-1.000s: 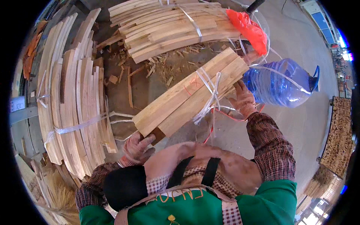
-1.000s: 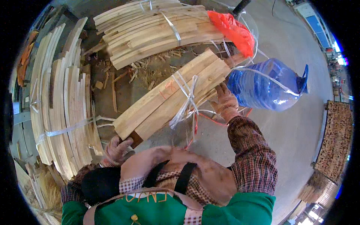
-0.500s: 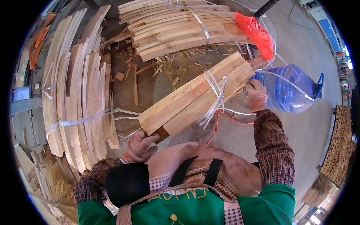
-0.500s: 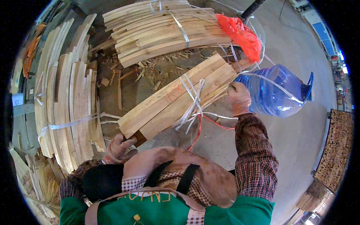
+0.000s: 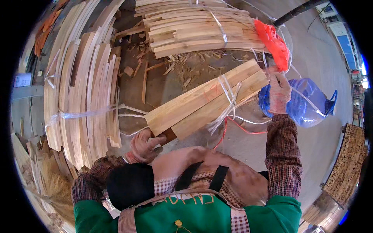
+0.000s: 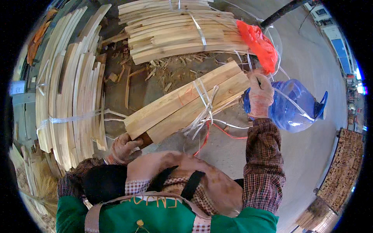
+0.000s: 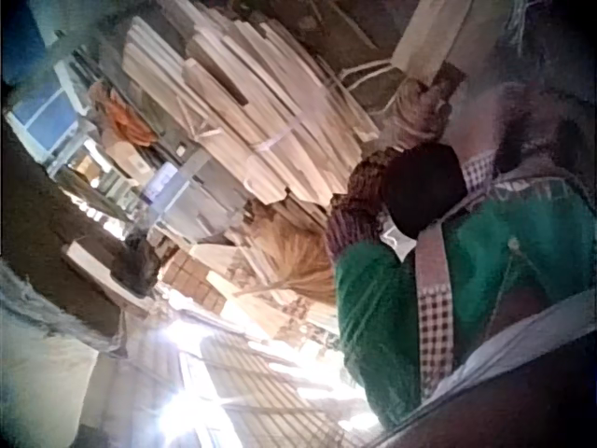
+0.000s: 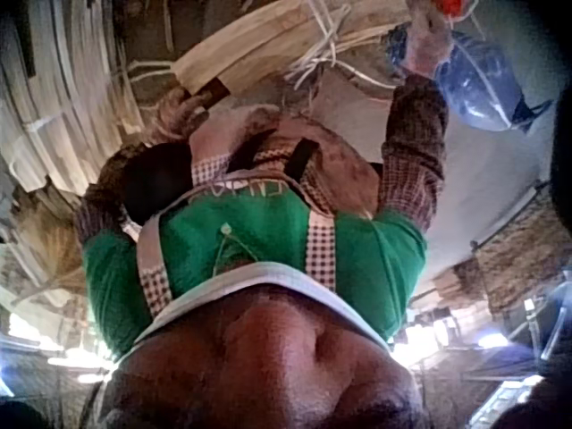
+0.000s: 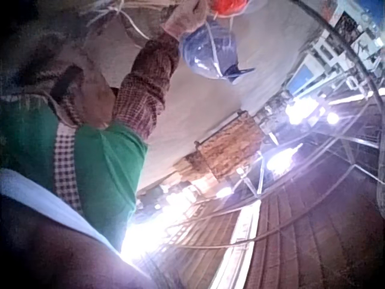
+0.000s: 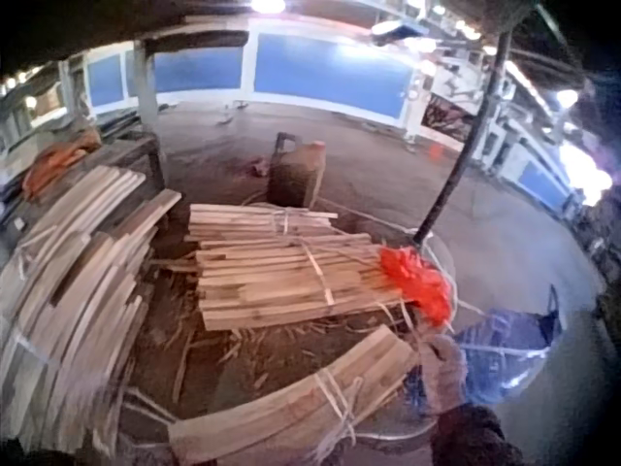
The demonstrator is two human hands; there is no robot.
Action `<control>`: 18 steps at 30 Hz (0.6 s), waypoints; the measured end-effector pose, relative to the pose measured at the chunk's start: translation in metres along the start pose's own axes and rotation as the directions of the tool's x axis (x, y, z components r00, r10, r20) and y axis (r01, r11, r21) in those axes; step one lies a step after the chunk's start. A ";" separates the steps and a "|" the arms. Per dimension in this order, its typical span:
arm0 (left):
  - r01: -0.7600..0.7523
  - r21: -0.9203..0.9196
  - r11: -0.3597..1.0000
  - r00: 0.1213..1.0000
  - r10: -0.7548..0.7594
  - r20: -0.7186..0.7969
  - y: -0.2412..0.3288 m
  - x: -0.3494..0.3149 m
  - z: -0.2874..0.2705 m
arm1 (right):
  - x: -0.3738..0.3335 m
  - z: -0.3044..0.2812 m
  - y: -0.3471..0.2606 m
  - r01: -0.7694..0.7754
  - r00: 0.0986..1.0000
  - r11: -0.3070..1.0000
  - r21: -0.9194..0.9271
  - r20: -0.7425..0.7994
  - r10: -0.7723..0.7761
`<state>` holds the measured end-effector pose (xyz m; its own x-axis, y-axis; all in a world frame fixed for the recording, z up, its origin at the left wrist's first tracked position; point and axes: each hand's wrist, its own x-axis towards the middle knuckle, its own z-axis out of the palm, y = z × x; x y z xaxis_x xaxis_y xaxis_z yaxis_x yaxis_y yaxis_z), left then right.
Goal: The person gathers loose wooden planks from a pile on the floor and stacks them into neat bundles. They then secure each bundle by wrapping and tying it with white plastic straps, placing the finished bundles on the floor.
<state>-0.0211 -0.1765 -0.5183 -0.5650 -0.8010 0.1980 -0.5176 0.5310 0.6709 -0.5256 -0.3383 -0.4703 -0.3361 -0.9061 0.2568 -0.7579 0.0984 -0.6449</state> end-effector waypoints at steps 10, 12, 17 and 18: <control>0.050 0.051 0.997 0.968 -0.060 0.242 0.003 -0.001 -0.029 | 0.014 0.057 -0.046 0.582 0.810 0.744 -0.329 0.315 -0.494; -0.064 0.047 0.997 0.979 0.054 0.197 -0.002 0.002 -0.042 | 0.018 0.065 -0.048 0.589 0.792 0.726 -0.355 0.431 -0.432; 0.178 0.261 0.949 0.984 -0.179 -0.019 0.020 0.064 -0.052 | 0.014 0.072 -0.034 0.594 0.800 0.703 -0.390 0.381 -0.464; 0.298 0.293 0.908 0.944 -0.325 0.047 0.020 0.072 -0.048 | 0.013 0.074 -0.036 0.588 0.802 0.715 -0.379 0.387 -0.454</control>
<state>-0.0416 -0.2364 -0.4563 -0.3953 -0.9163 -0.0646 -0.8268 0.3243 0.4596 -0.4615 -0.3843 -0.4970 0.2911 -0.9310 0.2204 -0.9512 -0.3062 -0.0372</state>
